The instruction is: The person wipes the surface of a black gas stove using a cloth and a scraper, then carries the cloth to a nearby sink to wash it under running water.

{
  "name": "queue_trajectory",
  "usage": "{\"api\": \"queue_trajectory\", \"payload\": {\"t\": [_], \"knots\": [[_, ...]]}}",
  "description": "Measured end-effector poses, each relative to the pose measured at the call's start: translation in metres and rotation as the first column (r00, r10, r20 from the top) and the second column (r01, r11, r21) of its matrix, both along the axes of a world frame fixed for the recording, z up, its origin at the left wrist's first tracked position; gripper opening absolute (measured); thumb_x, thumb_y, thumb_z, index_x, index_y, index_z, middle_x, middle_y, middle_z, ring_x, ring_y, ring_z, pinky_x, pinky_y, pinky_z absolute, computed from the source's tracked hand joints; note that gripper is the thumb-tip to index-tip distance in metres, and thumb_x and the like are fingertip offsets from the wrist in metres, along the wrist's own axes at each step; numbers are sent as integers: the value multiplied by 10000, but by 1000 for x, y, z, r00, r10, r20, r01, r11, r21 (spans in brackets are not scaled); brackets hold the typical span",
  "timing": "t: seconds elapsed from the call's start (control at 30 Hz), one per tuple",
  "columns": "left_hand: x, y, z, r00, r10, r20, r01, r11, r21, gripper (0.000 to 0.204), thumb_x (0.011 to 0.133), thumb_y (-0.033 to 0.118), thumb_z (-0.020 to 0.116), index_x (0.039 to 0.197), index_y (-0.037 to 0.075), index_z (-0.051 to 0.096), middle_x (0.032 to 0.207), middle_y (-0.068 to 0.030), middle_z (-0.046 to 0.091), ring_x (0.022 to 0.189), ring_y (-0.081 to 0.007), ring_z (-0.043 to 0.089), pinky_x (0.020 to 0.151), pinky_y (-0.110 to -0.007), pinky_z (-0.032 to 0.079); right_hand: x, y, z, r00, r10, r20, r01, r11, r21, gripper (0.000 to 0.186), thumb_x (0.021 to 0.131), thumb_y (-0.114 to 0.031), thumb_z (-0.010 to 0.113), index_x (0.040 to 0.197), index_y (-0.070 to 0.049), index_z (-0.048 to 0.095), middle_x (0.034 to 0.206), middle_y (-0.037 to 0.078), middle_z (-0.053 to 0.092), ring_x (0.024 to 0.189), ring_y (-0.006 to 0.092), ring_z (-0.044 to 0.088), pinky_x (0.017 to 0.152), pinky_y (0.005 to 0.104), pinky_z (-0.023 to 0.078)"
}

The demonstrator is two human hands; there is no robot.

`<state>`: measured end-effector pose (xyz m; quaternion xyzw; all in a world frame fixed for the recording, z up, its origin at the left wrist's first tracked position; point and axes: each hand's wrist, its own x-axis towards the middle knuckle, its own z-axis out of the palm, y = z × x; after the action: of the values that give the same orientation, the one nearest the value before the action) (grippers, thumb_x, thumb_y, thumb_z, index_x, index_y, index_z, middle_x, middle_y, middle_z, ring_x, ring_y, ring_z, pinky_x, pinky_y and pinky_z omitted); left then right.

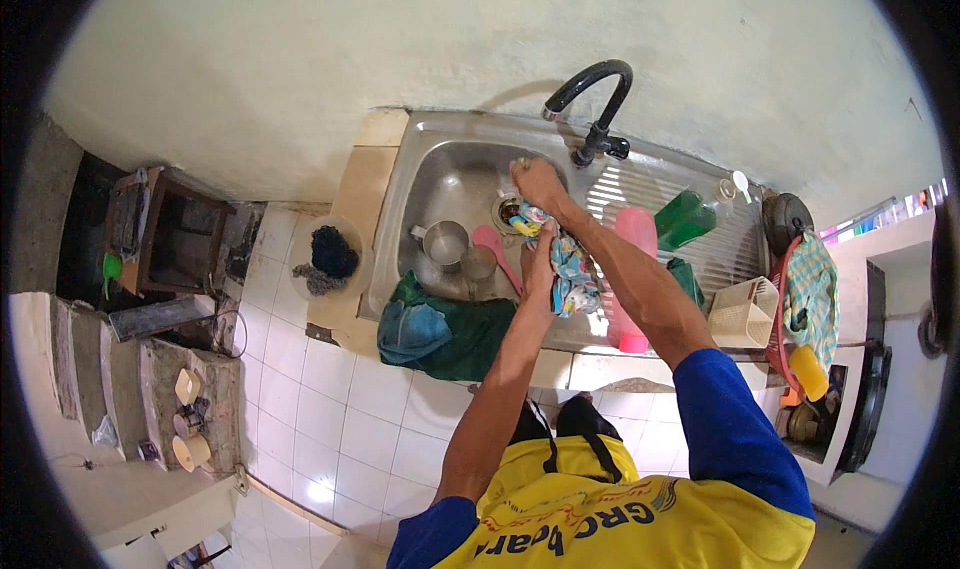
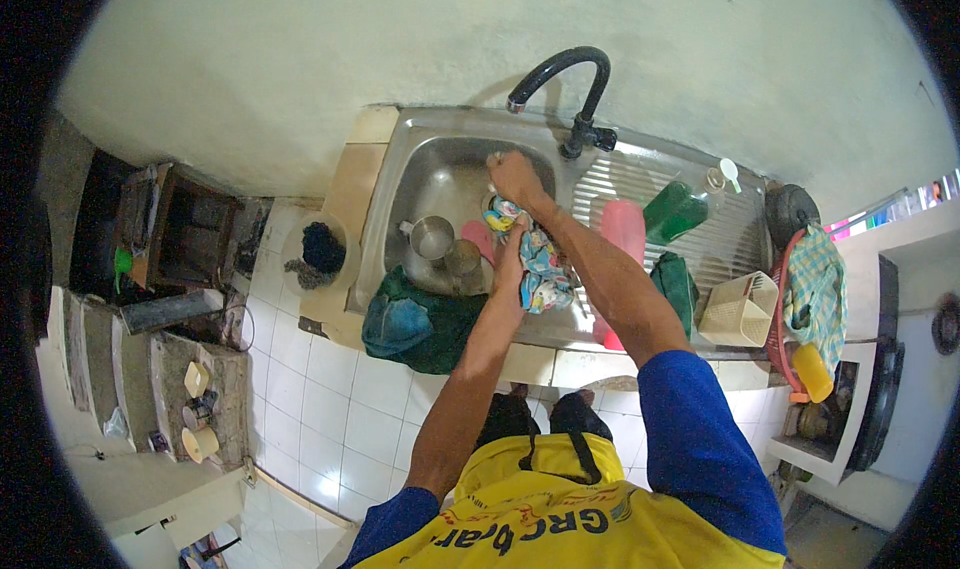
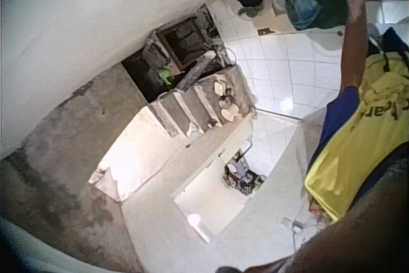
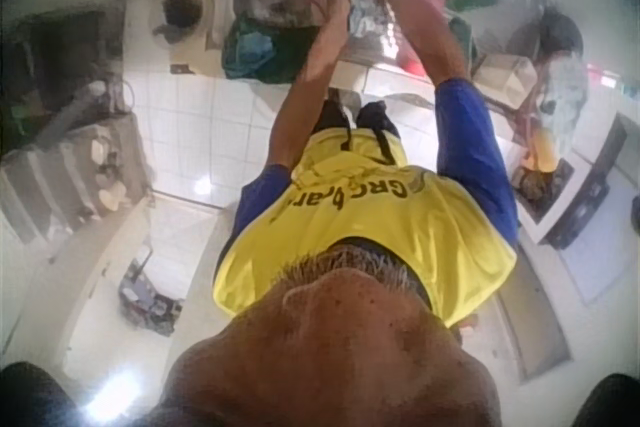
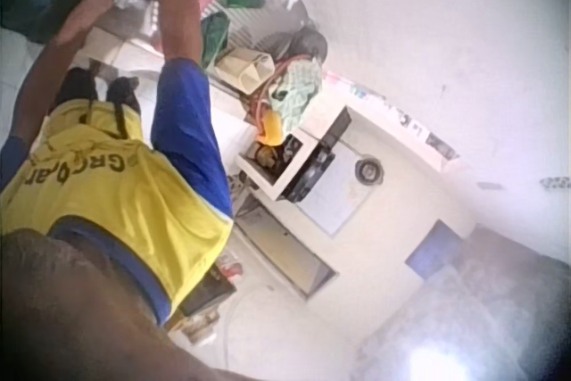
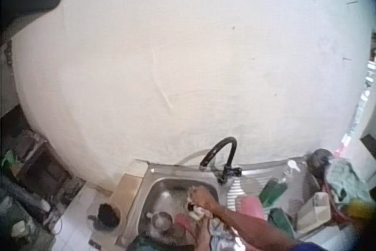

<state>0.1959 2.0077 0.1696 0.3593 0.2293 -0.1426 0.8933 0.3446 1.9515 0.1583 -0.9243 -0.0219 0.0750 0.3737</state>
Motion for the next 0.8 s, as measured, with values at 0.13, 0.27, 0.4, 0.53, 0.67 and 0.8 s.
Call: {"api": "queue_trajectory", "payload": {"t": [0.13, 0.27, 0.4, 0.53, 0.67, 0.8], "knots": [[3, 8, -31, 999, -31, -23, 33, 996, 82, 393, 889, 348, 668, 1109, 37, 573, 850, -36, 625, 689, -148, 613, 648, -305, 528, -11, -8, -5, 989, 20, -144, 33, 933, 359, 428, 964, -374, 475, 930, 1, 679, 853, 218, 685, 797, 366, 654, 777, 444, 513], [-5, -10, -75, 979, 168, 116, -191, 954, 230, 455, 869, 365, 660, 1172, 38, 568, 966, -74, 654, 804, -190, 645, 729, -357, 542, -40, -46, -38, 971, 139, 196, -225, 817, 531, 382, 950, -326, 564, 1045, 28, 673, 849, 144, 683, 748, 206, 643, 764, 351, 530], [-61, -7, 9, 993, 100, 68, -115, 951, 287, 467, 890, 308, 644, 1213, -17, 547, 1167, -126, 567, 978, -236, 573, 861, -357, 472, -102, -54, -11, 799, 295, -524, 444, 299, 845, 419, 957, -363, 559, 1159, -4, 638, 980, 97, 708, 846, 203, 682, 804, 358, 559], [-110, -22, 35, 923, -44, 382, -158, 862, 481, 451, 929, 260, 578, 1232, -65, 498, 1199, -158, 532, 1068, -252, 526, 954, -358, 407, -181, -69, 30, 853, 465, -237, 392, -271, 879, 485, 976, -396, 518, 1259, -6, 578, 1138, 131, 683, 979, 211, 678, 885, 369, 546], [-176, -87, 66, 902, -7, 431, -234, 833, 502, 524, 924, 225, 556, 1337, -44, 379, 1260, -152, 493, 1111, -237, 518, 960, -357, 421, -263, -123, 25, 939, 210, -272, 326, -296, 898, 515, 1012, -396, 436, 1347, -9, 492, 1289, 155, 598, 1107, 234, 622, 979, 363, 490], [-273, -142, 80, 917, -55, 396, -162, 856, 492, 542, 932, 230, 522, 1369, -33, 338, 1292, -171, 468, 1137, -251, 512, 978, -367, 413, -380, -182, 54, 948, 143, -284, 317, -343, 884, 535, 1018, -377, 421, 1415, -19, 413, 1338, 124, 561, 1154, 233, 590, 1019, 333, 451]]}}
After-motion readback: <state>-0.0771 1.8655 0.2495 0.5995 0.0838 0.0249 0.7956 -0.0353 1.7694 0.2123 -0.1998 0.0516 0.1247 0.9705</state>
